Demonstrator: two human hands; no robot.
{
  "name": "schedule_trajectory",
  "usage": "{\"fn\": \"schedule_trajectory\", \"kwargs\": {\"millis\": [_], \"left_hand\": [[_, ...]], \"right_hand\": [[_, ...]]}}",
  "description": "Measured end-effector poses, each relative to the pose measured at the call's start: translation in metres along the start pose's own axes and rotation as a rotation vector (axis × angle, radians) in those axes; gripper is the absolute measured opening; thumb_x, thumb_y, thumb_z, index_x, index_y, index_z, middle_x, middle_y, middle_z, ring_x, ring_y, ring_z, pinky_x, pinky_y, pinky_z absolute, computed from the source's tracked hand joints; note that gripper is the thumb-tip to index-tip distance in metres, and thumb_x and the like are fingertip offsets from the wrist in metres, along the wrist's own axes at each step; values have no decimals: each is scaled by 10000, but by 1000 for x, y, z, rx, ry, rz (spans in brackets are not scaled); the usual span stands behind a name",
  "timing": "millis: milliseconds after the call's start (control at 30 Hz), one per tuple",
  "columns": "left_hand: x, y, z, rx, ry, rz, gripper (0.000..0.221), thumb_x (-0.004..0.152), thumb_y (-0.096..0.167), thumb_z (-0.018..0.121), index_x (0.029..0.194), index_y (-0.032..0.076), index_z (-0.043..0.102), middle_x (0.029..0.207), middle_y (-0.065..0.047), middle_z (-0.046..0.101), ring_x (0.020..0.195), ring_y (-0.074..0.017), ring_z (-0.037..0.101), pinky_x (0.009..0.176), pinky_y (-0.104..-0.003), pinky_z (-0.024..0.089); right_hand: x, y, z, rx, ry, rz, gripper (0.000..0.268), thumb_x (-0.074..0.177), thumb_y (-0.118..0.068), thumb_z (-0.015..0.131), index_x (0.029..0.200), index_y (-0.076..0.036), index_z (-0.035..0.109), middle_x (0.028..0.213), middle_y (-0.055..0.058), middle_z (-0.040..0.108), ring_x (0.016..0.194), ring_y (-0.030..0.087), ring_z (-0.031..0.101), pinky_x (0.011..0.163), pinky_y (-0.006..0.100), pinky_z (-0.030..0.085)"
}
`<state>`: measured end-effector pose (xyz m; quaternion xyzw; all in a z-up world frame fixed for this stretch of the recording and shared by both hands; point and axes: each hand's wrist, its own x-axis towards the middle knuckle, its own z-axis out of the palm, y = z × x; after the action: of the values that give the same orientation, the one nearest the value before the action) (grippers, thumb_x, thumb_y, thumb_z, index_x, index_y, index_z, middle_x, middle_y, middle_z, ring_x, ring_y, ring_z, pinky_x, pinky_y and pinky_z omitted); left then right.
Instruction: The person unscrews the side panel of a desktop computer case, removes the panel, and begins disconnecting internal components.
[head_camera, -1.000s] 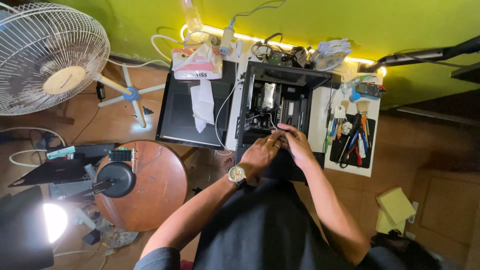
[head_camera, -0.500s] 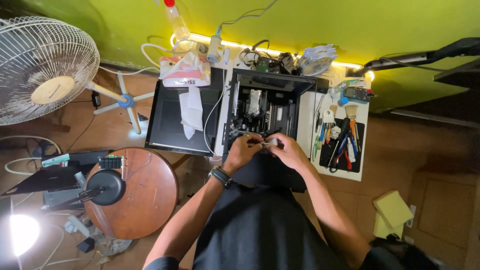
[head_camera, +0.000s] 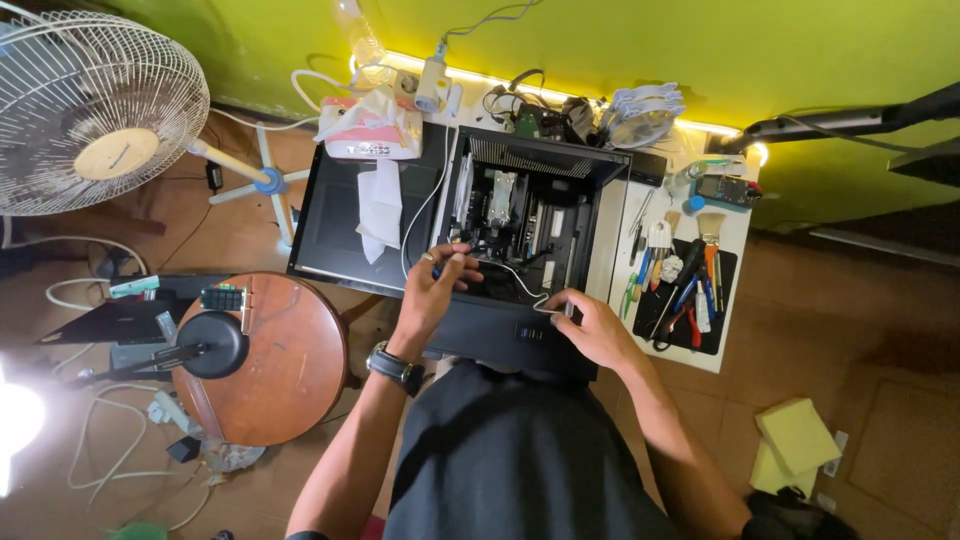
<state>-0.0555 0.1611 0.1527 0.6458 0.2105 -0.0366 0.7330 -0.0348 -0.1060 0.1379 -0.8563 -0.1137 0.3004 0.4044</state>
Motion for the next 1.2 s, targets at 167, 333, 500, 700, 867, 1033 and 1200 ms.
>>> {"fn": "schedule_trajectory", "kwargs": {"millis": [167,333,500,700,867,1033,1200], "left_hand": [[3,4,12,-36,-69,39,322,1052,130,491,1284,-60,606,1088,-241,721,933,-271,757,764,-278,585],[11,-8,44,-42,-260,76,364,1062,159,512,1379,-3,584,1238,-226,700,1091,-286,727,813,-284,576],[16,-22,78,211,-543,85,383,995,28,582,1373,-18,615,1199,-281,684,1053,-313,707,860,-376,590],[48,-71,93,766,-762,-58,402,972,230,594,1361,143,640,1125,-164,762,1093,-353,718,911,-437,580],[55,-90,90,682,-757,-126,486,983,74,540,1458,178,547,1219,-181,718,1081,-294,718,850,-356,592],[48,-105,83,591,-682,-82,671,953,197,637,1552,159,336,1308,-204,668,1192,-354,653,986,-443,573],[38,-111,83,801,-560,71,390,994,334,562,1252,53,644,1140,-114,758,1081,-317,710,980,-463,555]], "right_hand": [[-11,10,-1,45,-16,-8,258,955,-179,667,1195,-95,711,1163,172,754,1156,378,690,1011,504,531],[-22,-10,27,150,-121,-144,216,933,-184,708,1137,-122,741,1090,121,768,1047,312,735,926,441,567],[-32,-57,42,219,-327,-309,207,909,-116,704,1105,-48,706,1044,231,712,922,413,700,810,516,556],[-19,-25,70,120,-551,-169,320,872,-119,721,1182,-57,673,1131,226,717,1120,405,700,902,468,592],[-23,-17,64,57,-443,-119,335,935,-189,699,1227,-33,647,1194,281,682,1195,454,650,949,516,579],[-26,3,46,-27,-321,-43,193,962,-224,682,1099,-88,703,1043,195,741,1062,395,727,846,474,612],[2,51,33,57,76,311,291,1047,-253,577,1323,-164,607,1037,137,778,919,291,774,837,434,600]]}}
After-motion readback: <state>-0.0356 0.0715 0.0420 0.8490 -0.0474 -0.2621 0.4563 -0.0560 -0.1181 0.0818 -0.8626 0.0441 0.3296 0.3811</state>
